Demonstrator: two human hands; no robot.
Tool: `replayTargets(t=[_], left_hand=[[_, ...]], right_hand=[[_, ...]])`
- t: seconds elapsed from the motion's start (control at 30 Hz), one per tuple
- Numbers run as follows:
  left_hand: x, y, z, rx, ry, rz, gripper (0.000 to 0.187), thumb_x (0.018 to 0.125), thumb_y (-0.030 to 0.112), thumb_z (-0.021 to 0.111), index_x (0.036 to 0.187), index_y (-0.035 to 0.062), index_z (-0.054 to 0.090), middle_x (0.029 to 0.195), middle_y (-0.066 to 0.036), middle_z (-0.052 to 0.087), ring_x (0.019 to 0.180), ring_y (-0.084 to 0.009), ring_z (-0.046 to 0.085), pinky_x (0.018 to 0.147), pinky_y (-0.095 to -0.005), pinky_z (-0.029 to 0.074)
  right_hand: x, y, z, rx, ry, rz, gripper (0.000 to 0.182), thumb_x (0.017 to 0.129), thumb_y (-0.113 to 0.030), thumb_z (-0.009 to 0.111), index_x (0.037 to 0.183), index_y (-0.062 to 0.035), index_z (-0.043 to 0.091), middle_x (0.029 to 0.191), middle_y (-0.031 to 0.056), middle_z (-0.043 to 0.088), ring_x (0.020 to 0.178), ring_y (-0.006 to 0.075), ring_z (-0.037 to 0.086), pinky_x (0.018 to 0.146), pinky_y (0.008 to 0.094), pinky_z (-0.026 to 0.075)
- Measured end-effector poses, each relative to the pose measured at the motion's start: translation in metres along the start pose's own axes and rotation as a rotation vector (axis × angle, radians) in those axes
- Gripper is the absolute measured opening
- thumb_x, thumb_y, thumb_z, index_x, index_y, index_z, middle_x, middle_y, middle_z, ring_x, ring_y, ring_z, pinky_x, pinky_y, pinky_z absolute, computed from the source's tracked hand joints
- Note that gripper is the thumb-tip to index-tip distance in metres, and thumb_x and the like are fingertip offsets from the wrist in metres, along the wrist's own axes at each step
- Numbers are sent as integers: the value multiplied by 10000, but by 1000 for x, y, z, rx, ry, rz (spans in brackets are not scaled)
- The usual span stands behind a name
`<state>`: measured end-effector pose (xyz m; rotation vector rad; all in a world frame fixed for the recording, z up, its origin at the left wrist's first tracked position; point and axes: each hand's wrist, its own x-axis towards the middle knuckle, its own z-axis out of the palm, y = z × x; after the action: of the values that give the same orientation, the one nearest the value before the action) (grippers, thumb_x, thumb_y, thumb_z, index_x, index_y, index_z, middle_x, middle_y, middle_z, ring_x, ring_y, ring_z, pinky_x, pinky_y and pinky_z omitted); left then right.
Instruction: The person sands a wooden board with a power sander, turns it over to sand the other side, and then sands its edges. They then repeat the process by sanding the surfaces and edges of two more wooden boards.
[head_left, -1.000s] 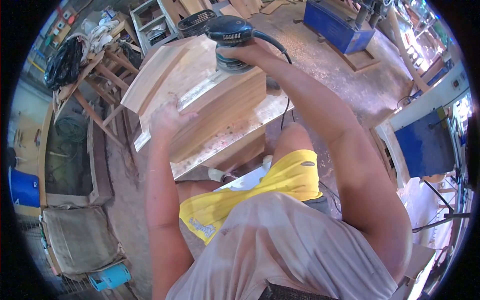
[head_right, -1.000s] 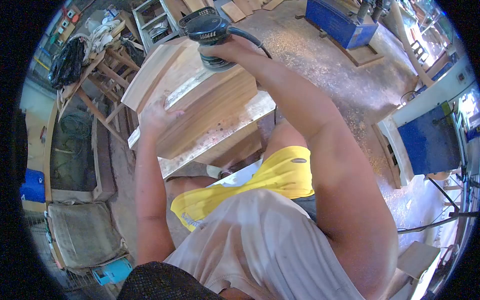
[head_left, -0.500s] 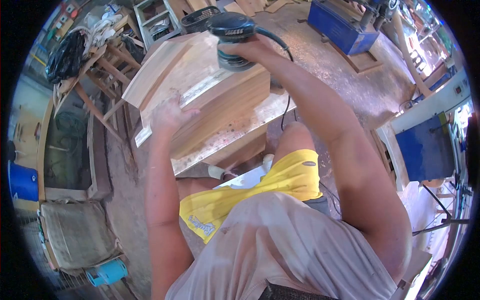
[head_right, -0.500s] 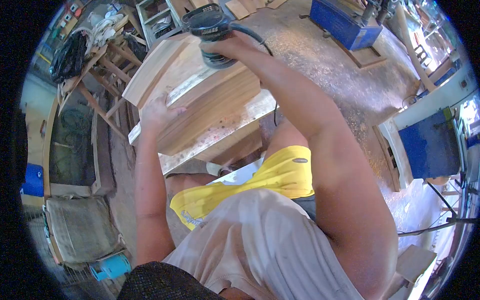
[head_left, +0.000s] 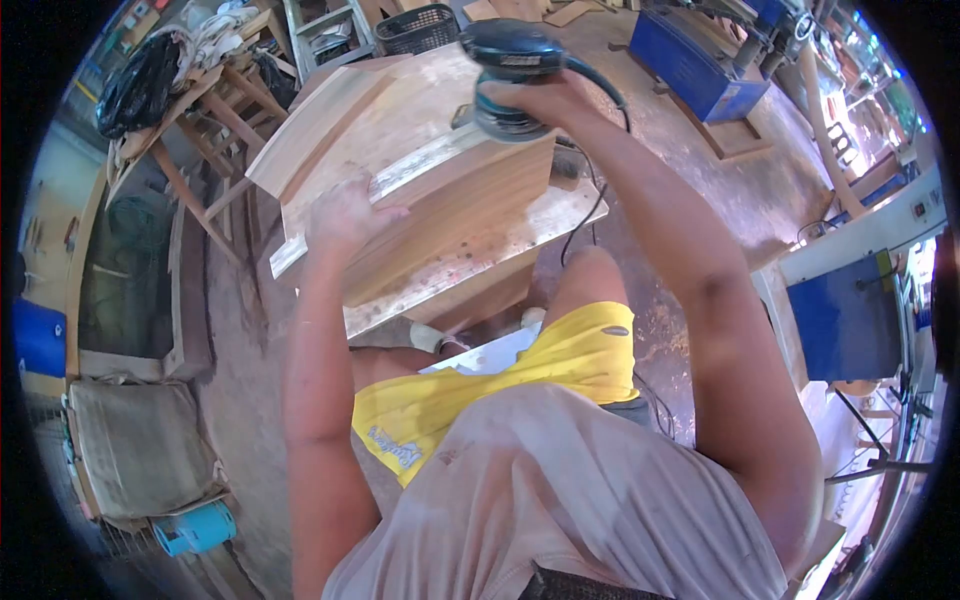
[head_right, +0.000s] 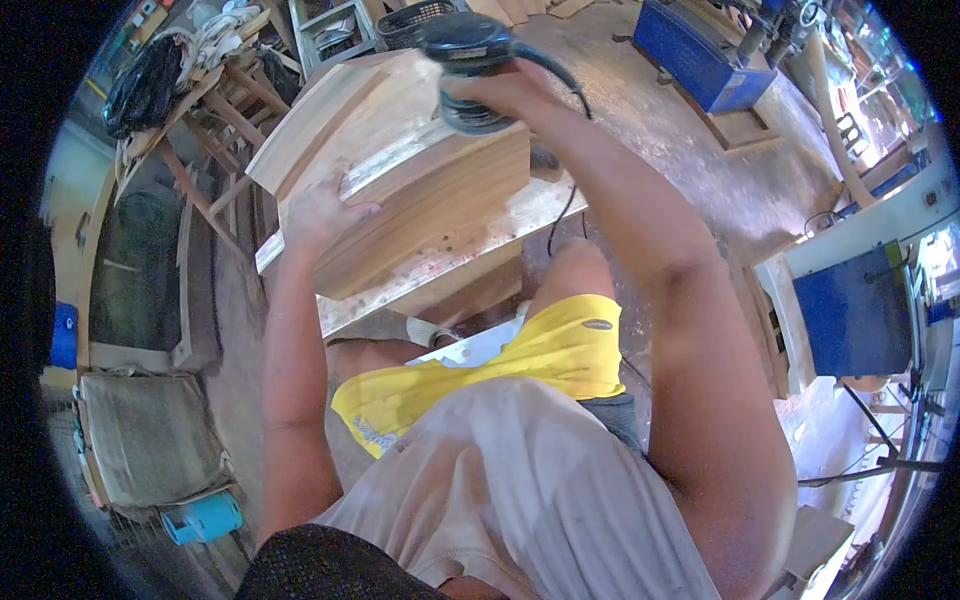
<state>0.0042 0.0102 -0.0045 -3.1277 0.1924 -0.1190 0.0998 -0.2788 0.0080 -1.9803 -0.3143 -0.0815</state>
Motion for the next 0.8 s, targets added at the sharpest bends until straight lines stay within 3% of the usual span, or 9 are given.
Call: replayTargets(t=[0.07,0.23,0.43,0.5,0.57,0.63,0.77,0.8], left_hand=[[-1,-1,3,-39,95,44,686,681,579,704,1080,30,601,1028,-212,645,1007,-338,612,844,-435,483],[3,-3,7,-25,25,-7,699,670,567,715,1111,37,595,1045,-204,643,1031,-338,602,866,-432,475],[-7,1,-4,-158,69,-13,666,669,525,729,1147,86,580,1058,-175,648,1034,-342,600,879,-433,464],[-10,-2,-3,-215,81,-28,650,672,508,734,1153,101,576,1059,-169,649,1034,-343,600,879,-434,463],[-5,-5,-1,-262,90,-10,622,674,475,742,1158,122,574,1058,-168,647,1035,-347,597,877,-442,462],[-3,-7,2,-270,99,16,623,672,463,749,1156,113,572,1057,-172,646,1027,-349,599,873,-445,464],[-7,-7,-1,-268,122,63,626,665,432,763,1145,82,567,1058,-178,645,993,-360,611,860,-446,471],[-8,-6,-2,-275,124,56,626,665,432,763,1145,82,567,1058,-178,645,993,-360,611,860,-446,471]], right_hand=[[-2,-5,-11,-66,5,10,545,694,-480,748,1125,-159,659,1106,66,672,984,150,636,905,282,459],[-4,-6,28,84,-22,-108,583,689,-473,761,1148,-132,643,1110,82,667,1032,161,615,921,299,454],[2,-19,42,-8,-63,-132,572,675,-425,788,1140,-123,648,1106,69,670,1022,164,618,920,303,455],[1,-24,37,112,-121,39,510,691,-334,811,1113,-97,650,1112,84,662,1031,152,606,926,303,453],[-8,-32,46,60,-149,20,541,693,-360,808,1133,-96,639,1134,90,652,1060,151,594,944,311,442],[-16,-43,57,3,-166,-94,591,687,-474,765,1159,-143,636,1115,58,667,1057,154,599,942,284,433],[-4,-29,48,-140,-132,-76,583,699,-476,757,1165,-149,632,1139,61,657,1067,154,595,956,288,427],[-13,-44,37,-32,-196,-4,574,692,-422,785,1164,-135,630,1136,63,659,1055,151,601,947,293,438]])
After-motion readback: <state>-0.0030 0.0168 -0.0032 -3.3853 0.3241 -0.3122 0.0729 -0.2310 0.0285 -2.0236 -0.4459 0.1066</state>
